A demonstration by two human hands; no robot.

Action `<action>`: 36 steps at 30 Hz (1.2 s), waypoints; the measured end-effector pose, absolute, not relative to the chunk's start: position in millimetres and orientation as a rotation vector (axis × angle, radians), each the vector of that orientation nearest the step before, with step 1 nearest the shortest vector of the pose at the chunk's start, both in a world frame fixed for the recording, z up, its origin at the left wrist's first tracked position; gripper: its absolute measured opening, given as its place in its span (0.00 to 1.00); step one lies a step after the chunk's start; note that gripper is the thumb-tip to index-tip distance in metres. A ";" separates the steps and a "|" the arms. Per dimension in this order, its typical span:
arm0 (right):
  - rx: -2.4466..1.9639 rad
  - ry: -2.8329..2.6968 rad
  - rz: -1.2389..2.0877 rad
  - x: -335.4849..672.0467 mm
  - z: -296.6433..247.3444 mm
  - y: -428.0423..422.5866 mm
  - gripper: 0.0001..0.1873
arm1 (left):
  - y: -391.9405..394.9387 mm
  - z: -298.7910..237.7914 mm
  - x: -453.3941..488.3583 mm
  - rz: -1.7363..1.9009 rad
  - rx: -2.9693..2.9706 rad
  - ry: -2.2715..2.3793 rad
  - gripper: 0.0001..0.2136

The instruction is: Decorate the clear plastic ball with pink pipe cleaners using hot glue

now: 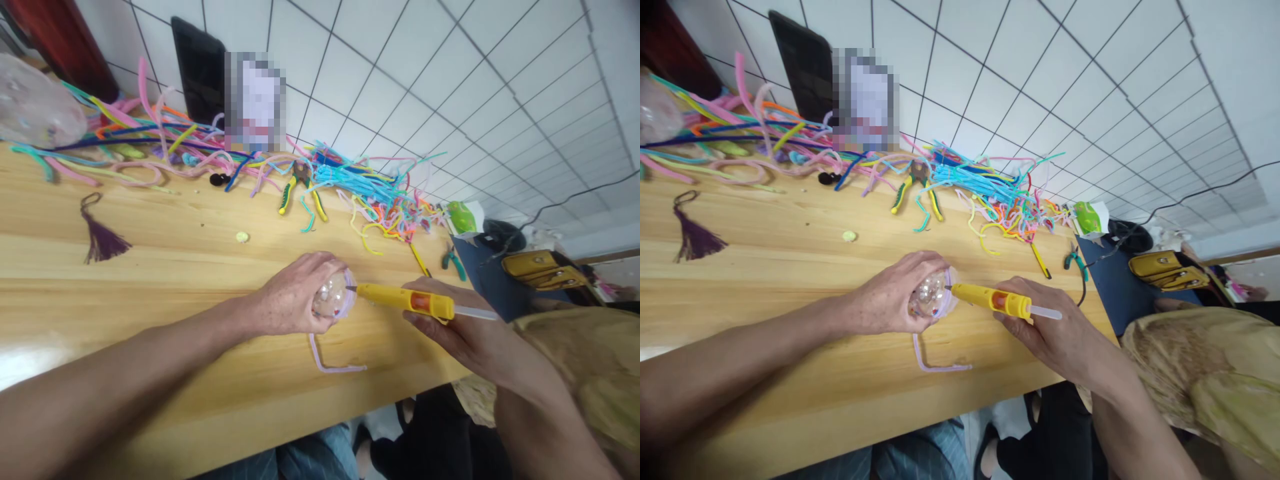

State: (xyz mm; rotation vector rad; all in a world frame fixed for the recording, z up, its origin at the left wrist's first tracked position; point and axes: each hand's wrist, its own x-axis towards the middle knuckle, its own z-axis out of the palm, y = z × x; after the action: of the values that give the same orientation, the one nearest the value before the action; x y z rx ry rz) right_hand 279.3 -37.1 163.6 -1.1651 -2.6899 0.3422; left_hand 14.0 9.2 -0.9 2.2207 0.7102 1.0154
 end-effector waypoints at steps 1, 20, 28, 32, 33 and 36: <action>-1.168 -2.690 0.348 279.4 163.4 -37.1 0.04 | 9.2 -0.8 14.0 1.013 2.220 0.713 0.35; -1.212 -2.627 0.410 282.5 160.2 -38.1 0.05 | 9.3 0.7 14.5 1.000 2.177 0.717 0.35; -1.340 -2.508 0.617 293.1 161.2 -49.1 0.04 | 9.3 -1.0 14.2 1.004 2.169 0.728 0.35; -1.585 -2.062 0.641 339.2 139.0 -46.5 0.11 | 9.3 -2.2 12.4 1.000 2.194 0.727 0.37; -1.652 -1.917 0.627 354.0 129.5 -42.3 0.13 | 9.2 -2.6 12.0 1.003 2.194 0.729 0.37; -1.895 -1.405 0.394 400.0 96.7 -23.3 0.18 | 8.9 -5.4 11.4 1.005 2.187 0.740 0.38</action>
State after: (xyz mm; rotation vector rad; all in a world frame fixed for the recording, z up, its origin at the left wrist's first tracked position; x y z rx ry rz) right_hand 400.0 -23.3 96.7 -1.8952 -1.4045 0.3937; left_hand 11.4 8.9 -5.4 2.1868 0.7402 1.0052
